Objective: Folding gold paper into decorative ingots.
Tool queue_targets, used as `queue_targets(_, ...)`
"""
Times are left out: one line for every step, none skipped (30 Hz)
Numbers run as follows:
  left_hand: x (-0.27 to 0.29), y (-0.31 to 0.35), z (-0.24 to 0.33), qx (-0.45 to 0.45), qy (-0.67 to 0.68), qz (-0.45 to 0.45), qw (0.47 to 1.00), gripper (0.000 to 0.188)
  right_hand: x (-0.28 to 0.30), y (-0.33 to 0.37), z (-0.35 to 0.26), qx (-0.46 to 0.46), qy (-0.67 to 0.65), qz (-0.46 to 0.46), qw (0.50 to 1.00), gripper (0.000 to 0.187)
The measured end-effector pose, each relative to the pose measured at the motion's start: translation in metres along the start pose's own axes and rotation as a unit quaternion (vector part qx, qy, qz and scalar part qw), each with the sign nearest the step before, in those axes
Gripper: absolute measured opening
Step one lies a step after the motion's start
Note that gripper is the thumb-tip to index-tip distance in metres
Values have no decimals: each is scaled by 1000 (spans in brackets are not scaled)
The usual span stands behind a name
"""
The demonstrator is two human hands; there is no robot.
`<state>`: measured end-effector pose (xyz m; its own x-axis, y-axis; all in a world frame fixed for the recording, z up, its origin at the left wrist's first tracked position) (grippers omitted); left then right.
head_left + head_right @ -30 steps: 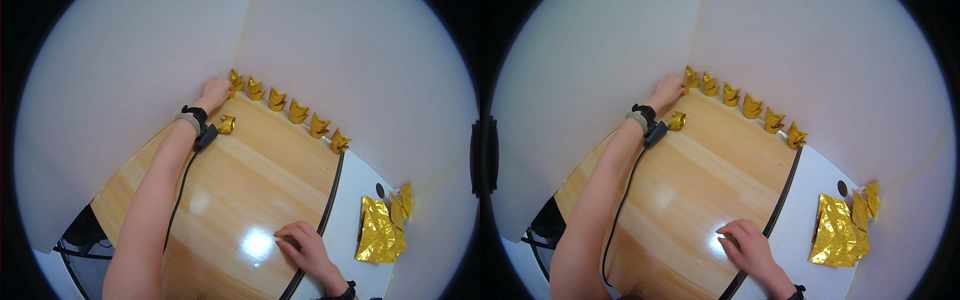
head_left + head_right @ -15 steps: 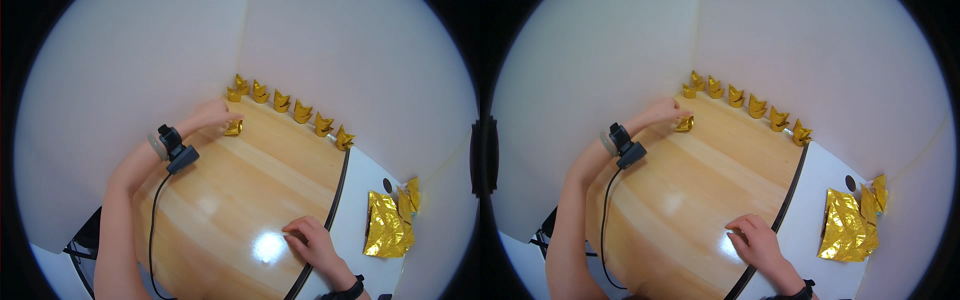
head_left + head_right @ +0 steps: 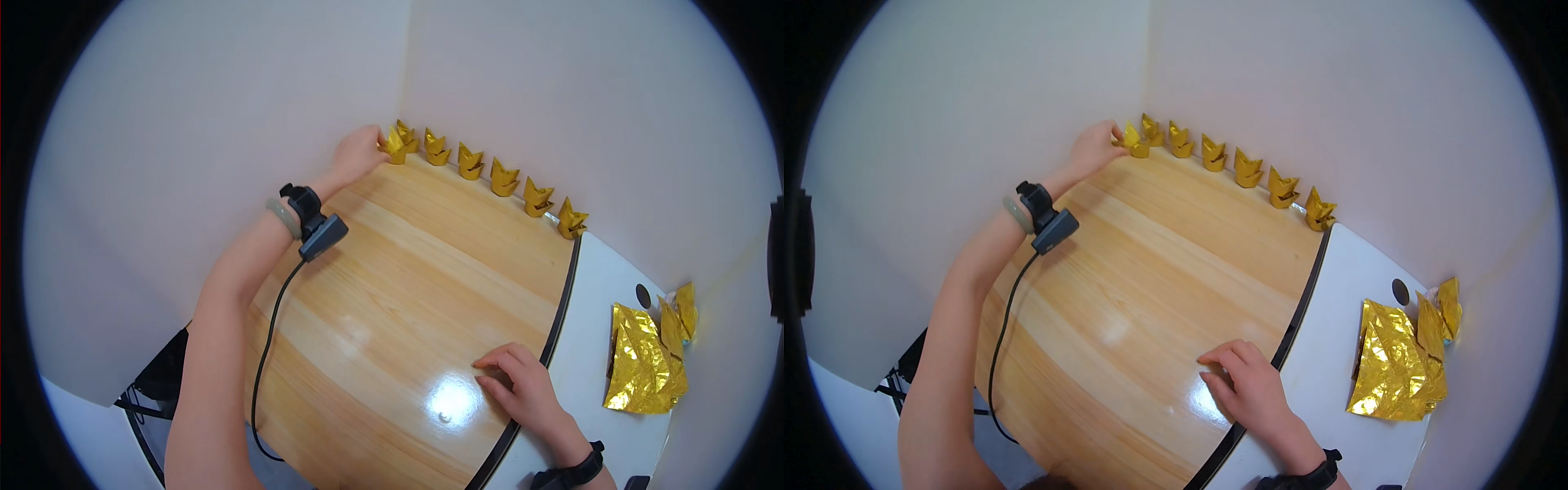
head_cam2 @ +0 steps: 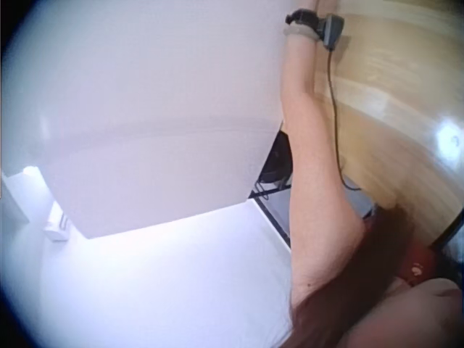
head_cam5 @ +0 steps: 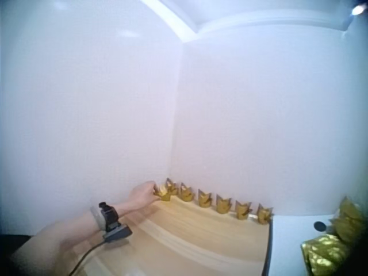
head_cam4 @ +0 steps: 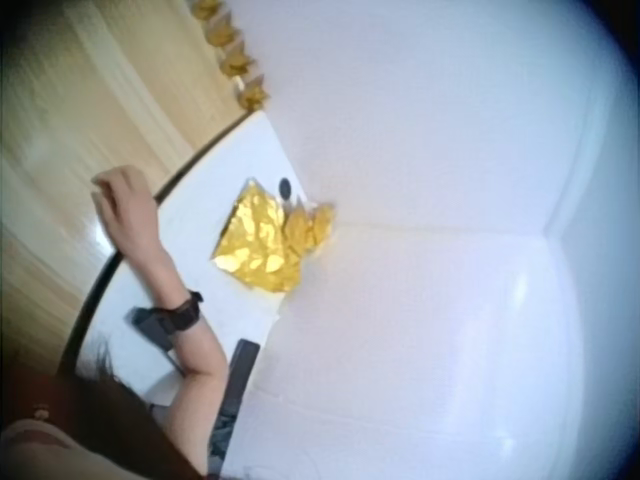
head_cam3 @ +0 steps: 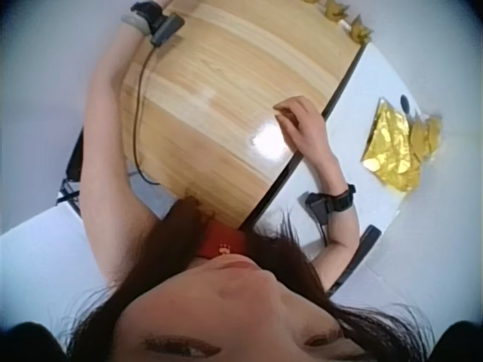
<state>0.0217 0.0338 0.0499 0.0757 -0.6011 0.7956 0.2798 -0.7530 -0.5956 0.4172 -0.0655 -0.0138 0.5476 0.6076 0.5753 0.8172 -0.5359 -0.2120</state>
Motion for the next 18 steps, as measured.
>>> queue_targets(0, -8, -4, 21, 3, -22, 1000, 29, 0, 0, 1, 0, 0, 0, 1000, 15)
queue_targets(-3, -16, -9, 19, 5, -24, 1000, 29, -1, -1, 2, 0, 0, -1, 1000, 15)
queue_targets(-4, -23, -12, 4, -9, -11, 1000, 28, -1, -1, 2, -2, -1, -1, 1000, 15)
queue_targets(-6, -28, -16, -12, -24, 1, 1000, 27, -2, -1, 1, 1, -2, -4, 1000, 16)
queue_targets(-9, -32, -17, -14, -22, -1, 1000, 27, -2, -1, 1, 3, 0, -6, 1000, 16)
queue_targets(-10, -35, -14, -50, -59, 20, 997, 23, -1, 0, 2, -1, -1, -5, 1000, 16)
queue_targets(-12, -37, -11, -85, -96, 41, 991, 20, -1, 1, 3, 2, 2, -5, 1000, 16)
queue_targets(-15, -40, -9, -89, -93, 38, 991, 20, -1, 1, 3, 4, 6, -5, 1000, 17)
queue_targets(-17, -43, -6, -104, -127, 40, 986, 20, -1, 1, 4, 0, 5, -3, 1000, 17)
queue_targets(-20, -45, -3, -119, -160, 43, 979, 21, 0, 0, 3, -1, 5, -6, 1000, 17)
queue_targets(-24, -46, -1, -124, -157, 40, 979, 21, 0, 0, 3, -2, 6, -9, 1000, 17)
queue_targets(-28, -47, 4, -148, -181, 47, 971, 20, 0, 1, 3, -7, 5, -7, 1000, 17)
queue_targets(-32, -47, 8, -173, -205, 54, 962, 19, 0, 1, 4, -9, 5, -8, 1000, 17)
queue_targets(-37, -48, 2, -175, -205, 51, 962, 19, 0, 1, 3, -8, 3, -11, 1000, 17)
queue_targets(-41, -48, -2, -200, -201, 72, 956, 21, -1, 0, 3, -9, 0, -11, 1000, 17)
queue_targets(-44, -47, -5, -224, -197, 93, 950, 22, -2, 0, 1, -4, 1, -15, 1000, 17)
queue_targets(-49, -48, -2, -226, -192, 91, 951, 22, -1, 0, 2, -2, 5, -18, 1000, 18)
queue_targets(-52, -48, 0, -230, -221, 105, 942, 24, -1, 0, 3, -7, 5, -17, 1000, 18)
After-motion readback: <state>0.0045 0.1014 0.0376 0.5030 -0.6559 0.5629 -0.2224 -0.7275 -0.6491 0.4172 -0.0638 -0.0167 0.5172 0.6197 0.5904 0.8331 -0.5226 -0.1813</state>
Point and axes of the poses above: each hand's wrist, its own y-axis away from the middle knuckle, its own x-axis out of the back of the hand, z = x × y, the point moved 5 cm from there along -y, towards the middle knuckle, and after that the axes turned 12 degrees about -y, right-handed, at the moved point
